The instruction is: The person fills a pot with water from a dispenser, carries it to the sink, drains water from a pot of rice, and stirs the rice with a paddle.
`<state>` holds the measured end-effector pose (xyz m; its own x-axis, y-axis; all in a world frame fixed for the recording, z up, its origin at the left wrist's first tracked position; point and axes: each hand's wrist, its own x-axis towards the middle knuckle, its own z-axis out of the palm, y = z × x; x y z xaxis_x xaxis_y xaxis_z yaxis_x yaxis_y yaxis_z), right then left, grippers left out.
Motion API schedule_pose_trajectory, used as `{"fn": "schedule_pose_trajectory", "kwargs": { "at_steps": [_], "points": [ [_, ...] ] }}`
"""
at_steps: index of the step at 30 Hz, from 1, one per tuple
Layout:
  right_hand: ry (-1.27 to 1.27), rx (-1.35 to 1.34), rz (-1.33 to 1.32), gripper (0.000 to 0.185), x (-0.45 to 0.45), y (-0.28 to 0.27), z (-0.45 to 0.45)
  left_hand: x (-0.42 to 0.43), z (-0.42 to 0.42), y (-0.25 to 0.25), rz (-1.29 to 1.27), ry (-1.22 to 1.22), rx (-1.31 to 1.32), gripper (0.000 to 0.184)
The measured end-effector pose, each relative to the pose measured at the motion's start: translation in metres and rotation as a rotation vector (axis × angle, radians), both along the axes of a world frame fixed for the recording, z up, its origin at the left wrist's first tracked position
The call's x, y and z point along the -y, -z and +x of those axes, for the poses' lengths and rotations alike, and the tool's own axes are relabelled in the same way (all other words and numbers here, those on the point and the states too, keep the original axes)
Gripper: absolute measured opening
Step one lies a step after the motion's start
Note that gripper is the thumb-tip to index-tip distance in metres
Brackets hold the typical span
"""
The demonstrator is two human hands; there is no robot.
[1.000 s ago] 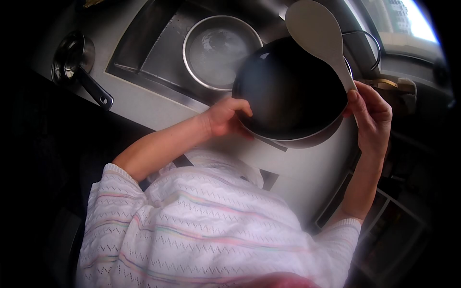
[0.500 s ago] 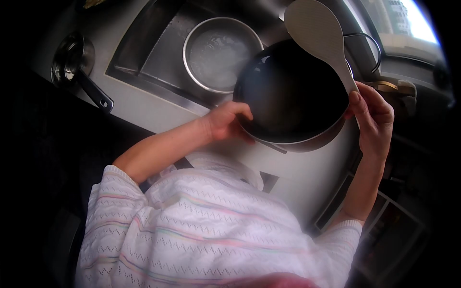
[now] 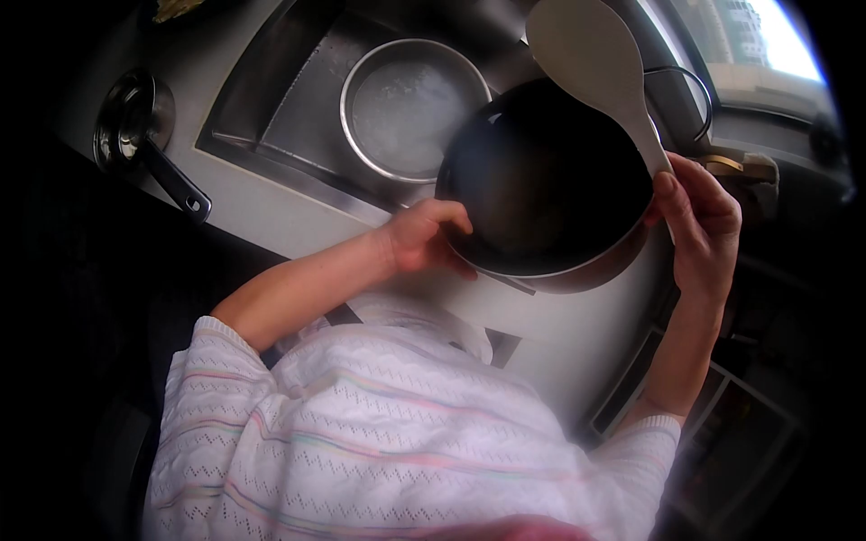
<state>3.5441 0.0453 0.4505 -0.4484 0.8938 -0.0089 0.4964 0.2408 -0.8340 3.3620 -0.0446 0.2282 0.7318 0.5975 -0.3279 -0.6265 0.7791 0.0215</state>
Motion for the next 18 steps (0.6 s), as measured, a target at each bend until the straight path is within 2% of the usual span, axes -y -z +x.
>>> {"fn": "schedule_pose_trajectory", "kwargs": {
  "at_steps": [18],
  "points": [
    [-0.043,-0.003,0.015,0.025,-0.0046,-0.0057,-0.0061,0.0026,0.0025,0.0001,-0.021,-0.025,0.013,0.030]
  ]
}}
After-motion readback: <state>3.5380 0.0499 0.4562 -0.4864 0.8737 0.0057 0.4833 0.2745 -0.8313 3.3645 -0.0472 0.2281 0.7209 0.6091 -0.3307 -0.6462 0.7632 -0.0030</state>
